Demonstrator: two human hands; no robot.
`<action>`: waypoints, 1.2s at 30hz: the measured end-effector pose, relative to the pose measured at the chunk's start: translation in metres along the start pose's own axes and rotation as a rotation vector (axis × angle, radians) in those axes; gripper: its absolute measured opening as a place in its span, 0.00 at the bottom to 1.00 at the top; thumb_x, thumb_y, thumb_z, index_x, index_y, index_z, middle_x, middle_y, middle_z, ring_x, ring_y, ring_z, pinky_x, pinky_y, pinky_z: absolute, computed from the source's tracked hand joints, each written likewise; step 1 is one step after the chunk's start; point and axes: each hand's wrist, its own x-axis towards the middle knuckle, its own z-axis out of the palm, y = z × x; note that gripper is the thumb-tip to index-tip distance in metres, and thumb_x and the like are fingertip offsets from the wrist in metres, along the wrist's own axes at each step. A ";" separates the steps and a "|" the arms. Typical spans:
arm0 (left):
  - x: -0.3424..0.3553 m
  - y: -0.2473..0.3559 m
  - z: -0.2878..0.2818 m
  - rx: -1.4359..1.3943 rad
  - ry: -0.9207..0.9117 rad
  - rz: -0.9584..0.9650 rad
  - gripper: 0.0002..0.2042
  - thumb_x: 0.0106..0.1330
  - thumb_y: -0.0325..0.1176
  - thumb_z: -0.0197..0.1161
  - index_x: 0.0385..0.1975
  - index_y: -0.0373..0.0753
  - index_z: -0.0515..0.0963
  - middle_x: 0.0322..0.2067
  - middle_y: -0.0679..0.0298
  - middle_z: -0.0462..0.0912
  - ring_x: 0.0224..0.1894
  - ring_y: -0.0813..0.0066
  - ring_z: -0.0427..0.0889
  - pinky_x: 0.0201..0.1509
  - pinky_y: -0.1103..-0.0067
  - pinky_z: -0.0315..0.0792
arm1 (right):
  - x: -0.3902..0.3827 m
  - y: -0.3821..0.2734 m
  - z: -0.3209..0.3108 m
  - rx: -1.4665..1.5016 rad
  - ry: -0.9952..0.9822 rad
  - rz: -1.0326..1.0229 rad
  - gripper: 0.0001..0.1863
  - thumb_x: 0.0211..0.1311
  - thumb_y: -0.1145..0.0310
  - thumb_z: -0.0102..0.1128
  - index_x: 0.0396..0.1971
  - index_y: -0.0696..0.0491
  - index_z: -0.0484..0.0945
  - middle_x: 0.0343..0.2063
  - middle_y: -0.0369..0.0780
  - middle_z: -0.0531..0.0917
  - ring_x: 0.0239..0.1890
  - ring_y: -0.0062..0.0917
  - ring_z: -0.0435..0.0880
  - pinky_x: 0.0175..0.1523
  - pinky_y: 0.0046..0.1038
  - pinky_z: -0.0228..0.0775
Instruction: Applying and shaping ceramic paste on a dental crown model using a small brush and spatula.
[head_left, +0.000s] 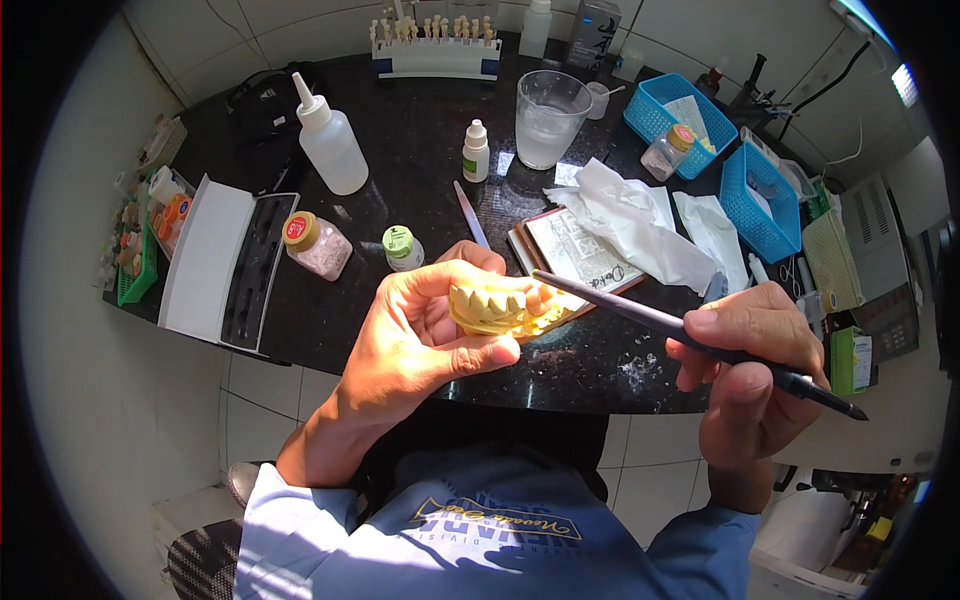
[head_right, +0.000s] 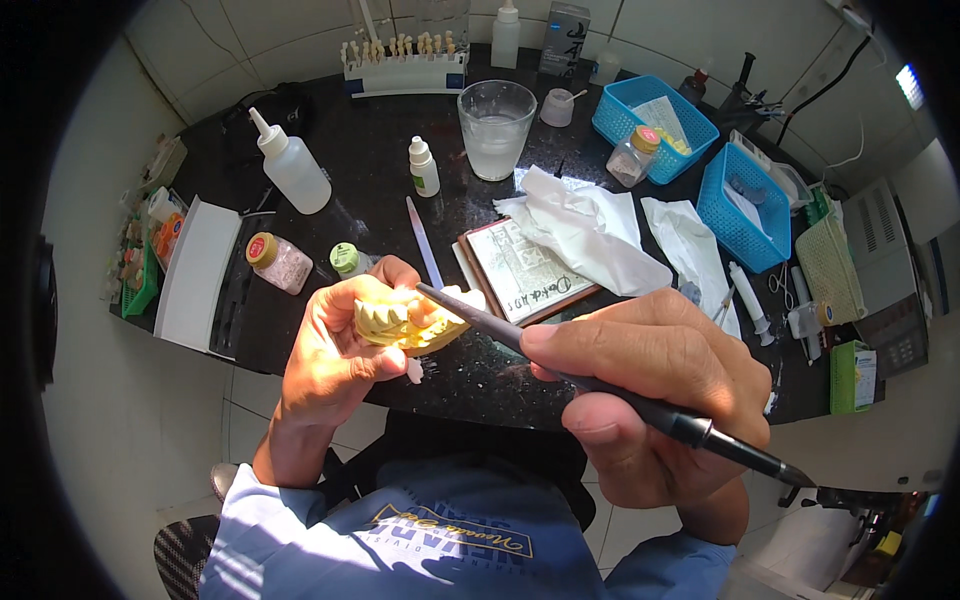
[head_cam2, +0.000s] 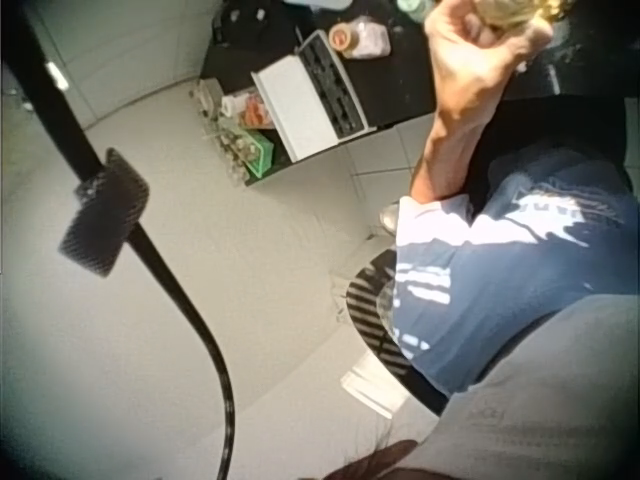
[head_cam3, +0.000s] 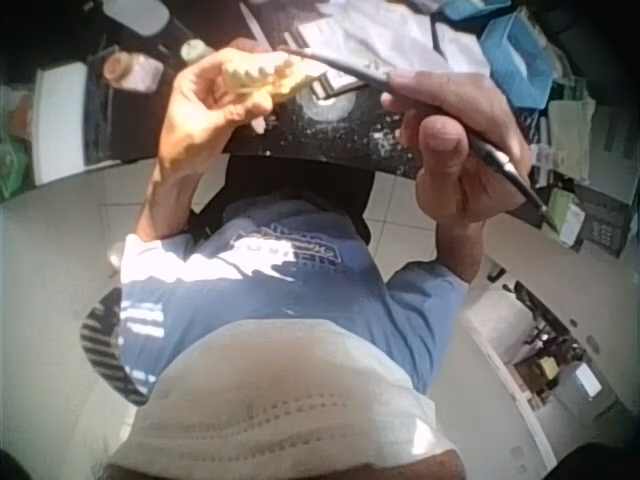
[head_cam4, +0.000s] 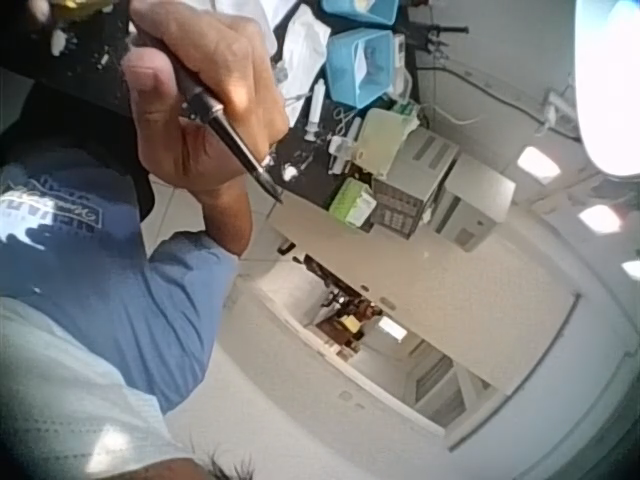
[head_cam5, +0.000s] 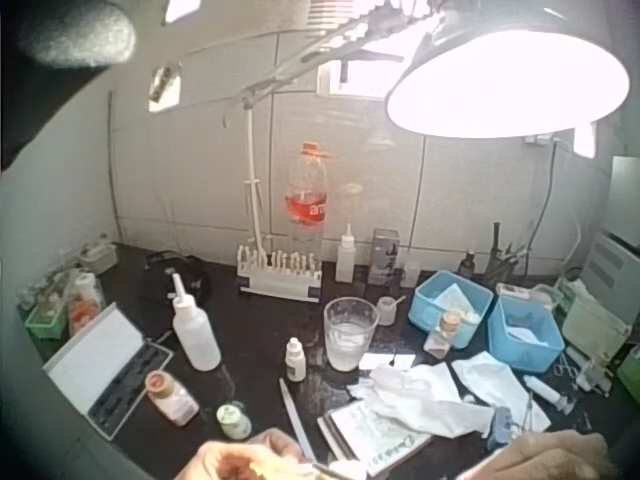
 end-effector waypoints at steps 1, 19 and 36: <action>0.000 0.000 0.001 0.009 0.004 -0.004 0.17 0.49 0.15 0.68 0.40 0.30 0.76 0.43 0.66 0.68 0.49 0.75 0.75 0.58 0.81 0.70 | 0.000 -0.001 -0.002 -0.016 -0.031 0.000 0.17 0.62 0.60 0.57 0.34 0.62 0.76 0.25 0.44 0.83 0.26 0.26 0.81 0.30 0.20 0.73; -0.002 0.001 0.002 -0.005 0.005 -0.012 0.17 0.49 0.16 0.68 0.40 0.30 0.76 0.42 0.65 0.68 0.48 0.77 0.74 0.58 0.82 0.67 | -0.003 -0.004 -0.006 0.013 -0.067 0.018 0.17 0.62 0.62 0.57 0.34 0.64 0.75 0.27 0.45 0.82 0.26 0.27 0.81 0.30 0.21 0.73; -0.004 -0.007 0.000 -0.130 0.022 -0.051 0.17 0.46 0.23 0.72 0.36 0.35 0.76 0.42 0.61 0.70 0.49 0.67 0.75 0.54 0.73 0.71 | -0.004 -0.002 -0.006 -0.054 0.008 -0.014 0.25 0.65 0.47 0.46 0.35 0.59 0.75 0.24 0.43 0.76 0.15 0.12 0.71 0.16 0.10 0.62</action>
